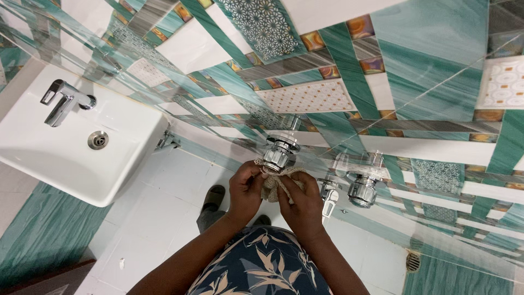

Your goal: The person wipes a wall-mounted faucet and the surrounding tiled wall with a cloth by hand, scrubbing the metal surface and the pipe connections.

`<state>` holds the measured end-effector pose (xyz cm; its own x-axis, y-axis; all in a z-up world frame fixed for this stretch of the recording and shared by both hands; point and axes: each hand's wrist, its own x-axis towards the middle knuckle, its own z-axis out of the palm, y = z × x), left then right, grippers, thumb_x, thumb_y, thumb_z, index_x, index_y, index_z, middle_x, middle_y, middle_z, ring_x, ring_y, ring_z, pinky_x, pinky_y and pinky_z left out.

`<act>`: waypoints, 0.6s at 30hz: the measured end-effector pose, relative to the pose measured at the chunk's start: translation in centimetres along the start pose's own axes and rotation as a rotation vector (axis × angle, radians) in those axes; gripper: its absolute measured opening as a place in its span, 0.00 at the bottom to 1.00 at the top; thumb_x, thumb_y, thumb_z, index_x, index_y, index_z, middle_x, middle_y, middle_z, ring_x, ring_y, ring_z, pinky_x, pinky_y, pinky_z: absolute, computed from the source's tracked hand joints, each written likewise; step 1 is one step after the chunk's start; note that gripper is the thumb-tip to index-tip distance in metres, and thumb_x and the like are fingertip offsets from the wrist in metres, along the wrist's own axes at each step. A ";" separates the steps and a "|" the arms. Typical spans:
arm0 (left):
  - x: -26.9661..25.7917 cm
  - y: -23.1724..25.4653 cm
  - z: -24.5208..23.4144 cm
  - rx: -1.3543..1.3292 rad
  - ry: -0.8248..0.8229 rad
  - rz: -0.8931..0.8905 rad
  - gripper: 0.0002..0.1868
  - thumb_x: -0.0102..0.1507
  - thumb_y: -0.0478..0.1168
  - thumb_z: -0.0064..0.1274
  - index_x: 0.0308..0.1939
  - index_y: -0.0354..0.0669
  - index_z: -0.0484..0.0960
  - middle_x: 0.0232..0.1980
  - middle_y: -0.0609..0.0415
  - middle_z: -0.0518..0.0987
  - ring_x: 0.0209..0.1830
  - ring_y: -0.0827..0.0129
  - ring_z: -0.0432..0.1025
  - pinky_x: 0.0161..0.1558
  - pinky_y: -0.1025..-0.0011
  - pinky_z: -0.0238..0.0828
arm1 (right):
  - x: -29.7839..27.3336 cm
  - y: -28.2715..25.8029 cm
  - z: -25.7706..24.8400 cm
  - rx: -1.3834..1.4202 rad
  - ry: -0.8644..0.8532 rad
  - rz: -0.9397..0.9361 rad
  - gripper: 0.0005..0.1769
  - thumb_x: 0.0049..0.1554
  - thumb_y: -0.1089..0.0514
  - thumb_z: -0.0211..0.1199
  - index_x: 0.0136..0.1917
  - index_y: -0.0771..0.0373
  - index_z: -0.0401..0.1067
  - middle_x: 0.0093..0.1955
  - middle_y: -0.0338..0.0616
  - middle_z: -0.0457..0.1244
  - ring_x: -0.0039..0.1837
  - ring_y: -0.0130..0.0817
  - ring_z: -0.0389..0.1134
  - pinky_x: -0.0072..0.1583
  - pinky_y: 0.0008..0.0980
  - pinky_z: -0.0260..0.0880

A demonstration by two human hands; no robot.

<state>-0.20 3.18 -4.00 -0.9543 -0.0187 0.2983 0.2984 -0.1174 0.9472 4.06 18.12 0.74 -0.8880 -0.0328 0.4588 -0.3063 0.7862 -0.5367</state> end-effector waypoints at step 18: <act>0.8 2.6 -0.6 0.089 0.026 0.104 0.05 0.67 0.23 0.53 0.44 0.33 0.79 0.46 0.49 0.80 0.44 0.70 0.75 0.47 0.75 0.72 | 0.8 1.7 0.2 0.081 0.017 -0.185 0.13 0.53 0.64 0.74 0.52 0.62 0.78 0.57 0.49 0.65 0.56 0.42 0.70 0.51 0.34 0.75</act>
<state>-0.21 2.24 -1.40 -0.9179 -0.0519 0.3935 0.3951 -0.0251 0.9183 2.71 19.28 0.04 -0.8083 -0.1606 0.5664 -0.4905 0.7157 -0.4971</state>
